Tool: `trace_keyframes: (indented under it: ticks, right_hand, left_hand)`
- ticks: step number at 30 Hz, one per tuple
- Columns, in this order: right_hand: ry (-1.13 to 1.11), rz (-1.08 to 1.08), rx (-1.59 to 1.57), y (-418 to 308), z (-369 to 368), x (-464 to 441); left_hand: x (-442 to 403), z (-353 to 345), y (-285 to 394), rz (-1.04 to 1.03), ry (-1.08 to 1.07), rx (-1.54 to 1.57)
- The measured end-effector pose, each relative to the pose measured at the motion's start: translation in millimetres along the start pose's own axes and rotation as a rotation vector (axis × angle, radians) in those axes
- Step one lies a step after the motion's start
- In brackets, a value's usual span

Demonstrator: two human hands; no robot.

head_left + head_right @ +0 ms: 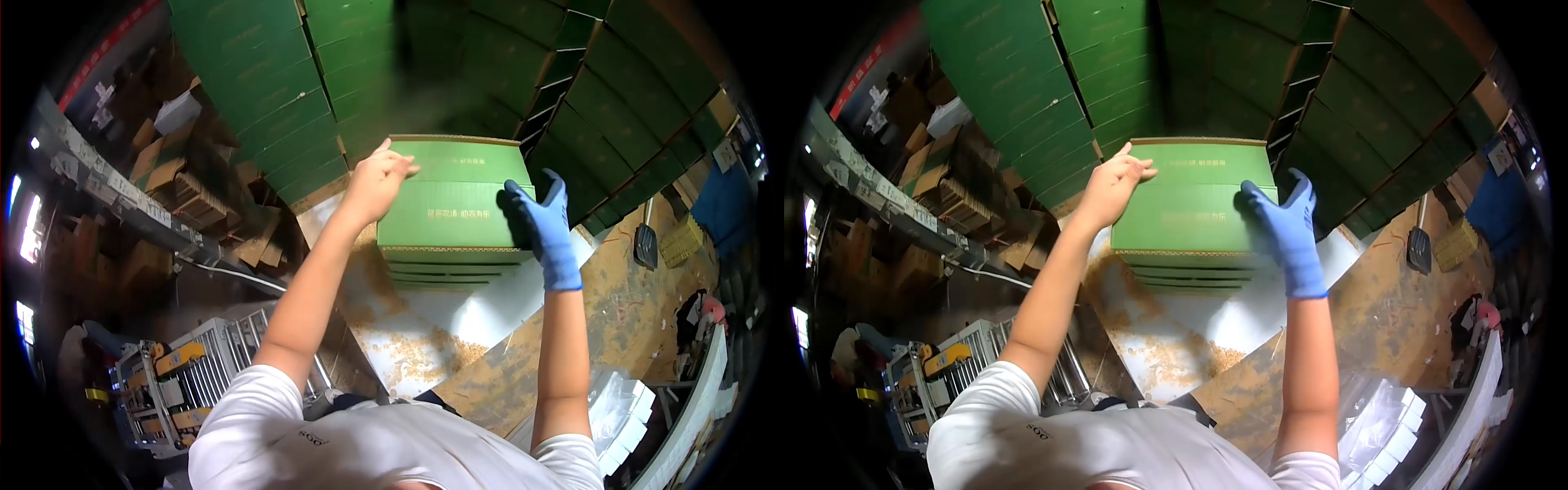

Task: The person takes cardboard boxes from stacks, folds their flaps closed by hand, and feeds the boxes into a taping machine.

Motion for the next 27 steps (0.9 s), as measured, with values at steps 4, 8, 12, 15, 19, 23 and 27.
trace_keyframes:
  ticks: [4,8,12,15,19,23,27]
  right_hand:
    - [-0.308,0.011,-0.054,26.4,-14.3,-29.7]
    - [-0.404,-0.102,-0.152,12.9,-32.7,-31.9]
    - [-0.244,0.040,-0.316,-55.7,-17.3,-5.8]
    - [-0.185,0.275,-0.202,-138.7,-16.8,52.2]
    - [-0.215,0.428,-0.064,-152.8,-109.4,135.0]
    - [-0.533,0.047,-0.280,-45.0,-272.7,229.8]
    - [-0.811,-0.268,-0.404,106.0,-466.4,346.7]
  left_hand:
    - [18.1,-2.4,-17.9,0.259,0.172,0.199]
    - [28.3,-10.1,-29.0,0.438,0.254,0.723]
    - [50.0,26.7,14.3,0.215,0.386,0.865]
    - [97.9,84.4,50.0,-0.008,0.525,0.962]
    - [227.1,168.1,29.3,0.074,0.688,0.673]
    - [416.4,207.7,-49.0,0.424,0.723,0.399]
    - [621.5,212.9,-202.5,0.746,0.765,0.266]
Point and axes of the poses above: each hand's wrist, its own x-axis away from the middle knuckle, its own z-axis out of the back of the hand, y = z × x, the point moved 10 cm from there along -x, towards the middle knuckle, and after that the axes turned 3 degrees about -x, right-handed, at the moved point
